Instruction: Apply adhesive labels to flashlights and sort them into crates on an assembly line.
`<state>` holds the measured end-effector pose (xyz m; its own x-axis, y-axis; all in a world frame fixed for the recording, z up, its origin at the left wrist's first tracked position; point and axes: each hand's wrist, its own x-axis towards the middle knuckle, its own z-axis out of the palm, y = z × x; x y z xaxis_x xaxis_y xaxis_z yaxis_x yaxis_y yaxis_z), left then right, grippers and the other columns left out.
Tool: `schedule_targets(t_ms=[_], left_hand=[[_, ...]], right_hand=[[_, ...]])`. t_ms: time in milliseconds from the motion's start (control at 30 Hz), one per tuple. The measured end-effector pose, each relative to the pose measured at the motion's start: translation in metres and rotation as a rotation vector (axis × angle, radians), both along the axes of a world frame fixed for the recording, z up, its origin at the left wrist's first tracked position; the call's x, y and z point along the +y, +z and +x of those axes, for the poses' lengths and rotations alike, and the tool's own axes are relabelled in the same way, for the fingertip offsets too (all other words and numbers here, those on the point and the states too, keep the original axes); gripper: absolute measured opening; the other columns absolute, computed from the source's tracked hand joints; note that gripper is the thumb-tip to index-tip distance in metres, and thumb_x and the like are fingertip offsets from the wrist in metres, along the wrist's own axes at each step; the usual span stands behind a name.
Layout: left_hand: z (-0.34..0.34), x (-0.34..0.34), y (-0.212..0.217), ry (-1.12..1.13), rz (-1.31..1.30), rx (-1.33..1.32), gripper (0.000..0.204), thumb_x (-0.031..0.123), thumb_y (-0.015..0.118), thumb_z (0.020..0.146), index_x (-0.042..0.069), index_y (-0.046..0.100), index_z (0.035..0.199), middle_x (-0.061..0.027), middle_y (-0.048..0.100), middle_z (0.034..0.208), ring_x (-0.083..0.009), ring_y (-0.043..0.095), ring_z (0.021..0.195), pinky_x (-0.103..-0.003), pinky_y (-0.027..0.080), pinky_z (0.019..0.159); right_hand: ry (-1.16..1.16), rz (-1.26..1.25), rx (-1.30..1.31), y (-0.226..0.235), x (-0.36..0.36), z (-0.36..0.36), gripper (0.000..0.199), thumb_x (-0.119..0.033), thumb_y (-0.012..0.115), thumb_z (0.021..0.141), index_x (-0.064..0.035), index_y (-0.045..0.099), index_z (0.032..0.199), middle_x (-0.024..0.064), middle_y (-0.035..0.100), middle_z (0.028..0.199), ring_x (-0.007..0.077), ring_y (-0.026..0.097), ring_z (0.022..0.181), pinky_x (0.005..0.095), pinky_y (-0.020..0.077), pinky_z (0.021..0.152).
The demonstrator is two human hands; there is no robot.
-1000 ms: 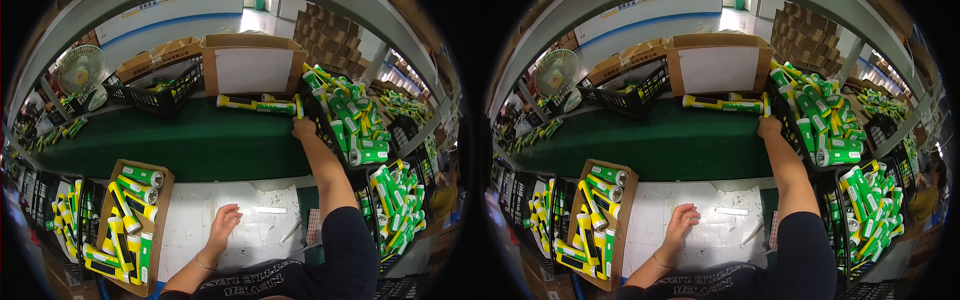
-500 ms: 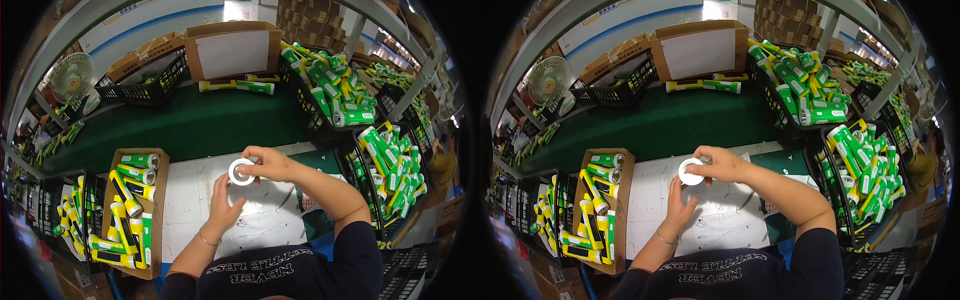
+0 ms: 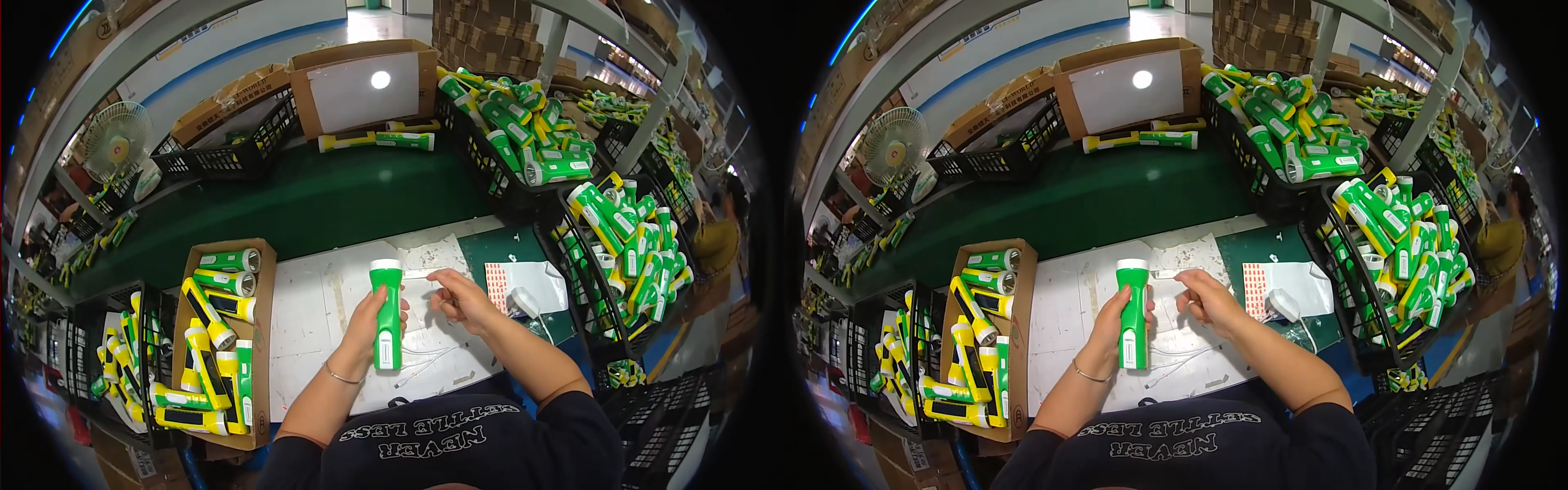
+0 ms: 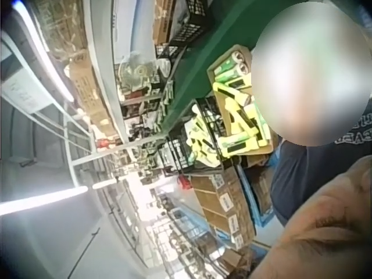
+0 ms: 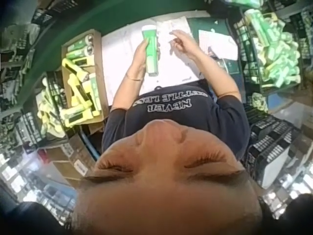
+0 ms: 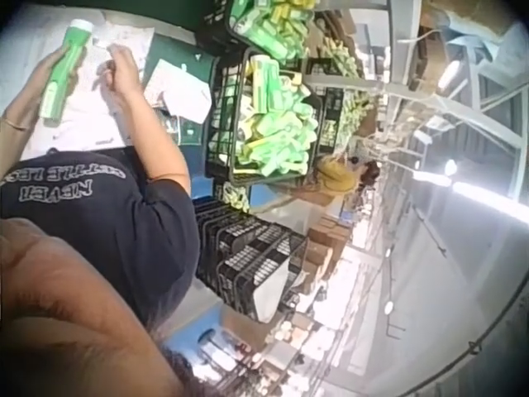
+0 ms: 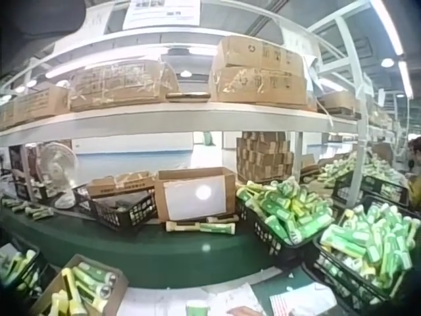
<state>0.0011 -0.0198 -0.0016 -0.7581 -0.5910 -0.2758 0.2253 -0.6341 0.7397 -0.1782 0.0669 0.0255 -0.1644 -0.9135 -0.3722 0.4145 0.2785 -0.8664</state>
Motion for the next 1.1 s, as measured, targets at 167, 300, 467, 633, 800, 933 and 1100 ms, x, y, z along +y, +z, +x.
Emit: schedule_targets(t_ms=[167,300,467,633,800,933,1100], left_hand=[[0.001,0.003,-0.007,0.012,0.124,0.01,0.036,0.038,0.044,0.093,0.005,0.049,0.108,-0.0079,0.055,0.08,-0.0154,0.054,0.059,-0.027,0.046,0.05],[0.002,0.002,-0.011,0.025,0.187,0.062,0.035,0.037,0.045,0.092,0.007,0.049,0.108,-0.0078,0.055,0.08,-0.0167,0.053,0.059,-0.029,0.046,0.049],[-0.005,-0.004,-0.008,0.104,0.079,0.076,0.026,0.028,0.048,0.093,0.007,0.045,0.108,-0.0086,0.055,0.084,-0.015,0.054,0.064,-0.028,0.049,0.055],[-0.006,-0.004,-0.006,0.086,-0.152,0.016,0.028,0.026,0.048,0.094,0.004,0.041,0.108,-0.0086,0.056,0.089,-0.0126,0.055,0.072,-0.027,0.05,0.059],[-0.004,-0.002,-0.013,0.086,-0.382,-0.056,0.029,0.025,0.049,0.093,0.003,0.04,0.11,-0.0083,0.056,0.092,-0.0121,0.056,0.074,-0.026,0.048,0.065],[-0.003,0.002,-0.012,0.075,-0.337,-0.055,0.028,0.027,0.048,0.093,0.004,0.041,0.109,-0.0082,0.056,0.091,-0.0123,0.056,0.073,-0.026,0.048,0.064],[0.001,-0.002,-0.016,0.084,-0.211,0.04,0.045,0.047,0.034,0.095,0.006,0.046,0.107,-0.0088,0.057,0.087,-0.0121,0.055,0.068,-0.025,0.046,0.057]], right_hand=[[0.048,0.032,0.069,-0.008,0.019,0.01,0.024,-0.031,0.044,0.093,-0.0104,0.05,0.103,0.0053,0.055,0.069,0.005,0.027,0.04,0.0215,0.0183,0.038],[0.184,-0.147,0.403,-0.024,0.023,0.015,0.025,-0.029,0.042,0.094,-0.0063,0.053,0.091,0.0029,0.056,0.072,0.0081,0.045,0.057,0.023,0.0354,0.051],[0.234,-0.445,1.324,0.006,0.022,0.036,0.016,-0.02,0.053,0.084,-0.0065,0.058,0.077,0.0113,0.056,0.074,0.0296,0.057,0.066,0.0363,0.0457,0.057],[0.239,-0.616,1.765,0.009,0.009,0.047,0.014,-0.02,0.06,0.078,-0.0089,0.055,0.072,0.004,0.05,0.065,0.0206,0.054,0.047,0.0323,0.0442,0.044],[0.325,-0.609,1.807,0.005,0.009,0.053,0.013,-0.019,0.061,0.077,-0.0086,0.055,0.072,0.0041,0.05,0.064,0.0208,0.054,0.048,0.0321,0.0443,0.044],[0.391,-0.693,1.695,0.001,0.012,0.047,0.013,-0.02,0.063,0.074,-0.0091,0.056,0.072,0.0042,0.05,0.064,0.022,0.053,0.047,0.0326,0.0436,0.043],[0.796,-0.783,1.443,0.01,0.044,0.053,0.02,-0.029,0.06,0.077,-0.0128,0.052,0.067,0.0031,0.05,0.064,0.0217,0.055,0.051,0.0342,0.0434,0.042]])
